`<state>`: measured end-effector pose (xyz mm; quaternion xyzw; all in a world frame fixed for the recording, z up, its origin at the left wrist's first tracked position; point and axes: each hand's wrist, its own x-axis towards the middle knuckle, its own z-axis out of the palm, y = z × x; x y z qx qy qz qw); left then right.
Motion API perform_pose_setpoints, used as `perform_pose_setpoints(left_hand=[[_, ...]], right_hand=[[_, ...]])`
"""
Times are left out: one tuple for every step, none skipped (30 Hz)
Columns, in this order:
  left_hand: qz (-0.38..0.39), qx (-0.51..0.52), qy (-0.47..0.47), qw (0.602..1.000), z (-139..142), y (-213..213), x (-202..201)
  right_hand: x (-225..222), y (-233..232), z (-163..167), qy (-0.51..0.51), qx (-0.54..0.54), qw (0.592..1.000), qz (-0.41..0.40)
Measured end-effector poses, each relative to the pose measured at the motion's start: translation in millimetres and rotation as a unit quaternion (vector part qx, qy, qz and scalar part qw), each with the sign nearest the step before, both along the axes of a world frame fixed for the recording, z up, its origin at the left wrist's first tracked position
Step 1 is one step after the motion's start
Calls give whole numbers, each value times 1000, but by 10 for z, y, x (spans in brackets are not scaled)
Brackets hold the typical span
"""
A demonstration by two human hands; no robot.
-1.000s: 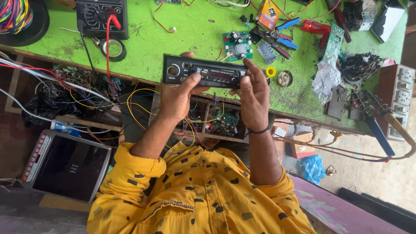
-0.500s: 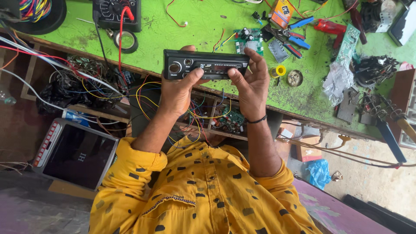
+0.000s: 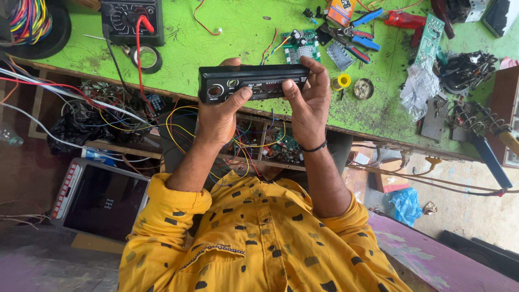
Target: The person twists and connects wires, then handles a car stereo unit, a circuit board, and a small metal bracket. They use a screwdriver to tighten screws on the stereo and place the unit on the workbench.
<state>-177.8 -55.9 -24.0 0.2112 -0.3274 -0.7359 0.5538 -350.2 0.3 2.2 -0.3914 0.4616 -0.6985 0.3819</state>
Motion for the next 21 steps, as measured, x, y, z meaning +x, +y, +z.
perform_pose_setpoints(left_hand=[[7, 2, 3, 1000, -7, -3, -15], [14, 3, 5, 1000, -12, -3, -28], [18, 8, 9, 1000, -17, -11, -43], [23, 12, 12, 1000, -20, -18, -58], [27, 16, 15, 999, -23, -16, -64], [38, 13, 13, 999, -26, -17, -72], [48, 9, 11, 999, -30, -17, -76], [59, 5, 9, 998, -34, -18, -81], [73, -7, -3, 997, -39, -16, -85], [87, -18, -15, 996, -42, -11, -91], [101, -29, -28, 994, -44, -8, -95], [102, -22, -22, 994, -43, -6, -95], [102, -14, -17, 995, -37, 0, -90], [102, -4, -12, 995, -25, 7, -76], [75, -21, -35, 996, -6, 15, -52], [46, -40, -58, 996, 19, 13, -11], [17, -57, -81, 995, 48, 13, 49], [-51, -77, -70, 993, 80, 8, 122], [-118, -98, -58, 986, 112, -17, 217], [-184, -120, -47, 974, 142, -52, 311], [-266, -127, -2, 956, 166, -98, 409]], right_hand=[[-2, -2, -5, 4, 3, 1000, -11], [-3, -6, -8, 8, 6, 1000, -21], [1, -10, -11, 12, 8, 999, -30], [6, -15, -11, 22, -2, 999, -34], [19, -17, -12, 31, -13, 999, -39], [30, -19, -11, 41, -24, 998, -44], [45, -19, -9, 31, -18, 999, -39], [56, -21, -8, 21, -13, 999, -35], [62, -22, -5, 10, -8, 999, -31], [61, -28, -4, -11, 22, 999, -29], [47, -38, -3, -33, 51, 998, -27], [25, -56, -4, -54, 79, 995, -23], [-10, -79, -5, -80, 56, 995, 5], [-60, -106, -5, -106, 35, 993, 33], [-116, -141, -7, -132, 12, 989, 60], [-181, -184, -6, -97, 13, 994, 56], [-247, -220, -4, -62, 16, 997, 52], [-314, -255, 2, -27, 19, 998, 47], [-386, -285, 17, -35, 8, 997, 68], [-457, -315, 41, -43, -4, 995, 89], [-517, -336, 70, -52, -14, 992, 111]])
